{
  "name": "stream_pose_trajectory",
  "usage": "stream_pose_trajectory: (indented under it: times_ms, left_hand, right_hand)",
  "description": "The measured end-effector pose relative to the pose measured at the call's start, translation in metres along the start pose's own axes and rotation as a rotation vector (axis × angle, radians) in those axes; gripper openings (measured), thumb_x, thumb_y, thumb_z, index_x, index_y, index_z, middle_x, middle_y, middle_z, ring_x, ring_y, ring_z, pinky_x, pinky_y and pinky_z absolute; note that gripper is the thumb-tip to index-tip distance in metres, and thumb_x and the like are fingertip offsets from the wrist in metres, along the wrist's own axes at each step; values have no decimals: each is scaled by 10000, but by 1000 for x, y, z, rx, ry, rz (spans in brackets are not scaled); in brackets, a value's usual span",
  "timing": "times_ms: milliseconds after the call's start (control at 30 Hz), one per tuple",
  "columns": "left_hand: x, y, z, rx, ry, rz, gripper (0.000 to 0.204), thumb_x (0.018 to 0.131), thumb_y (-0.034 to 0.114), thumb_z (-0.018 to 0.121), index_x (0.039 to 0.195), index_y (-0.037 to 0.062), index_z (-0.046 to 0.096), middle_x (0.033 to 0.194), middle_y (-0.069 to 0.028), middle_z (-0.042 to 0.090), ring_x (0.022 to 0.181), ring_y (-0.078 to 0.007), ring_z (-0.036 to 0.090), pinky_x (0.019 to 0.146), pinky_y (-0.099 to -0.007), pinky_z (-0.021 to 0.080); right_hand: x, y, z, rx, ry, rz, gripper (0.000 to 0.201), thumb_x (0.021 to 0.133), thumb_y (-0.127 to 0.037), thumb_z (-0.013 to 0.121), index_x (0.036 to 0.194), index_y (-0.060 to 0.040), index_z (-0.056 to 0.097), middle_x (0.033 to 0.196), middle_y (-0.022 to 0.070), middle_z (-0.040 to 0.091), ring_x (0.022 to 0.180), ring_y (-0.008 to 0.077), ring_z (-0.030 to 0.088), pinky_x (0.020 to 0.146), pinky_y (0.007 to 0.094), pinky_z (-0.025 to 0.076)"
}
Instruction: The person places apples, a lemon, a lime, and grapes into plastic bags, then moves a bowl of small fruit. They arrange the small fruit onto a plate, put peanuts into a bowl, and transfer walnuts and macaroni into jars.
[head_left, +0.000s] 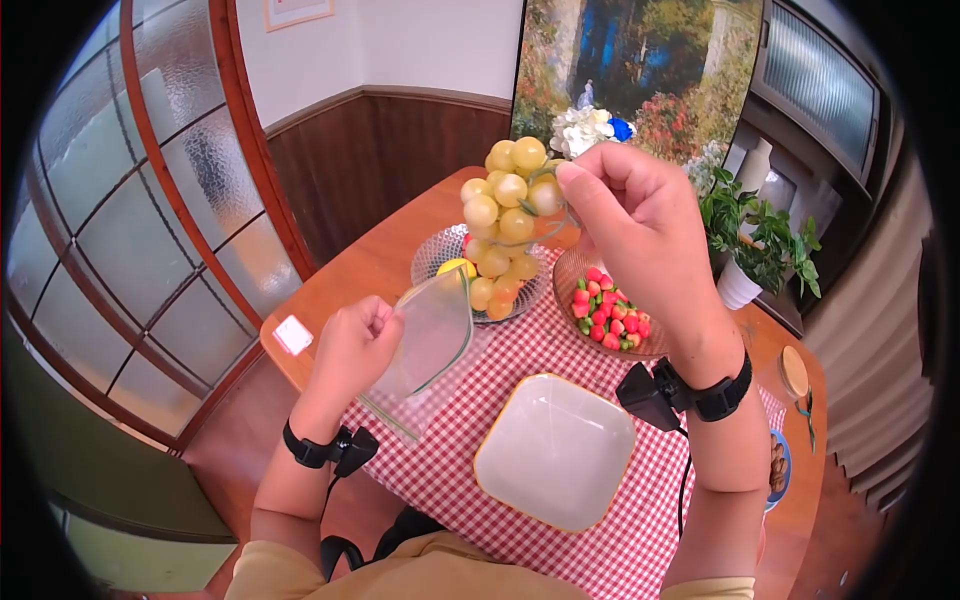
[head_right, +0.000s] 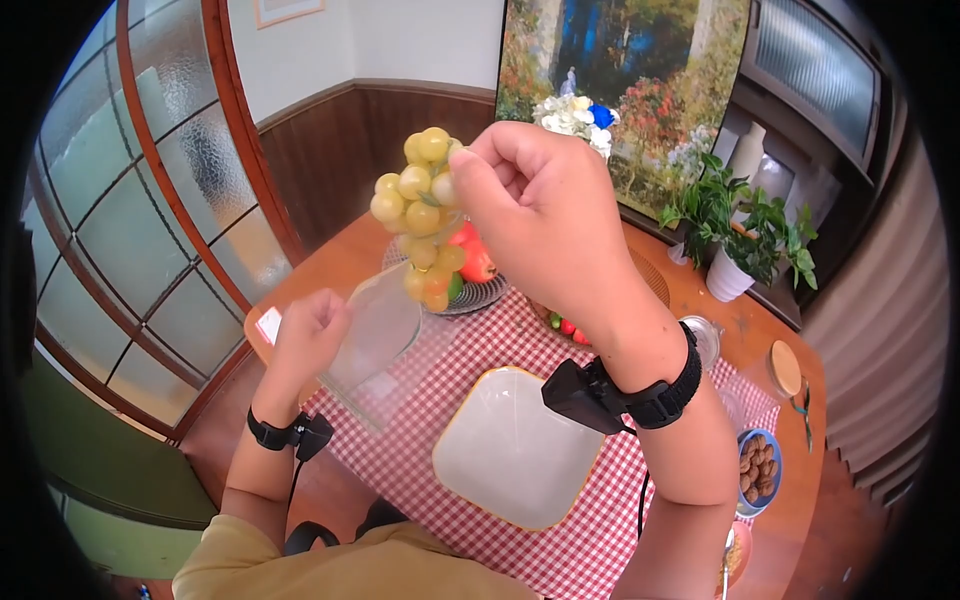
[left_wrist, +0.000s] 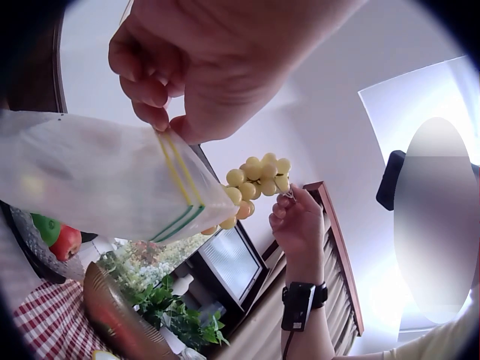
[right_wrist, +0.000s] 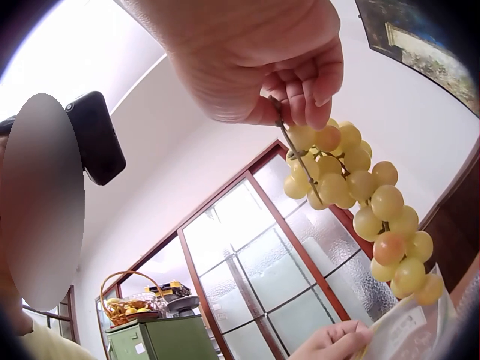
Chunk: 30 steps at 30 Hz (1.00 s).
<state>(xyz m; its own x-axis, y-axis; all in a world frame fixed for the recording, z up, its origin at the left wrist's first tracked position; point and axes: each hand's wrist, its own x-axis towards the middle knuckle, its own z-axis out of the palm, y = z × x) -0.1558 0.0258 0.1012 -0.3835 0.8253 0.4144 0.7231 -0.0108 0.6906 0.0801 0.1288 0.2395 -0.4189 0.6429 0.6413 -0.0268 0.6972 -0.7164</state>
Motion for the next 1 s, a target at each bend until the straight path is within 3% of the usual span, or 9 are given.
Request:
stream_pose_trajectory:
  times_ms: [167, 267, 367, 567, 633, 800, 833, 900, 1000]
  left_hand:
    - [4, 1, 4, -347, -86, -70, 213, 890, 135, 596, 732, -6, 577, 589, 17, 552, 520, -34, 444, 467, -226, 333]
    - [1, 7, 9, -501, -171, -102, 203, 908, 140, 591, 760, 2, 585, 630, 38, 562, 531, -16, 457, 475, -198, 358]
    - [-5, 21, 13, -501, -237, -106, 205, 910, 149, 594, 758, 12, 585, 644, 35, 562, 523, -20, 468, 493, -187, 405]
    - [-7, 17, 21, -597, -355, -168, 178, 930, 162, 556, 810, 37, 594, 664, 37, 548, 561, -20, 495, 512, -193, 437]
    - [-7, 13, 22, -634, -362, -184, 168, 936, 168, 545, 828, 46, 590, 670, 40, 539, 572, -19, 494, 514, -194, 437]
    - [-10, 11, 27, -741, -332, -216, 152, 944, 170, 519, 845, 67, 570, 672, 50, 513, 577, -20, 474, 511, -196, 428]
    - [-11, 9, 29, -775, -331, -213, 149, 944, 162, 515, 838, 70, 563, 670, 52, 509, 577, -20, 467, 515, -194, 412]
    - [-12, 9, 31, -812, -326, -209, 147, 944, 153, 511, 830, 72, 555, 668, 53, 504, 577, -20, 460, 518, -191, 397]
    - [-13, 10, 33, -837, -325, -212, 147, 947, 145, 503, 830, 73, 553, 671, 54, 501, 594, -20, 454, 541, -185, 368]
  right_hand:
    - [-2, -1, 8, 35, -74, -9, 224, 898, -145, 587, 727, 0, 597, 584, -29, 549, 517, -3, 457, 456, 194, 358]
    - [-2, -8, 10, 13, -66, -52, 229, 900, -142, 585, 715, -7, 589, 572, -38, 534, 507, -3, 451, 451, 189, 350]
    - [0, -16, 6, -12, -101, -40, 182, 941, -147, 572, 828, -11, 613, 672, -49, 548, 570, 8, 487, 501, 174, 401]
    - [-5, -9, 10, -60, -134, -79, 178, 942, -137, 570, 821, -14, 612, 661, -65, 532, 568, -17, 464, 472, 166, 352]
    - [-11, -4, 14, 23, -171, 34, 223, 885, -141, 597, 725, 13, 579, 547, 0, 511, 518, 31, 446, 471, 229, 381]
    - [-23, 9, 16, -237, -332, 82, 220, 853, -143, 589, 705, 20, 573, 571, 117, 542, 482, 165, 499, 486, 320, 414]
    - [-24, 10, 15, -240, -336, 80, 220, 853, -143, 589, 705, 20, 573, 571, 117, 542, 482, 165, 499, 486, 320, 414]
    - [-27, 18, 16, -247, -401, 69, 208, 926, -128, 579, 769, 7, 600, 601, -61, 474, 545, -4, 374, 467, 206, 305]
    - [-33, 30, 18, -120, -409, 155, 201, 916, -124, 582, 764, 8, 597, 583, -40, 462, 532, 20, 379, 468, 228, 321]
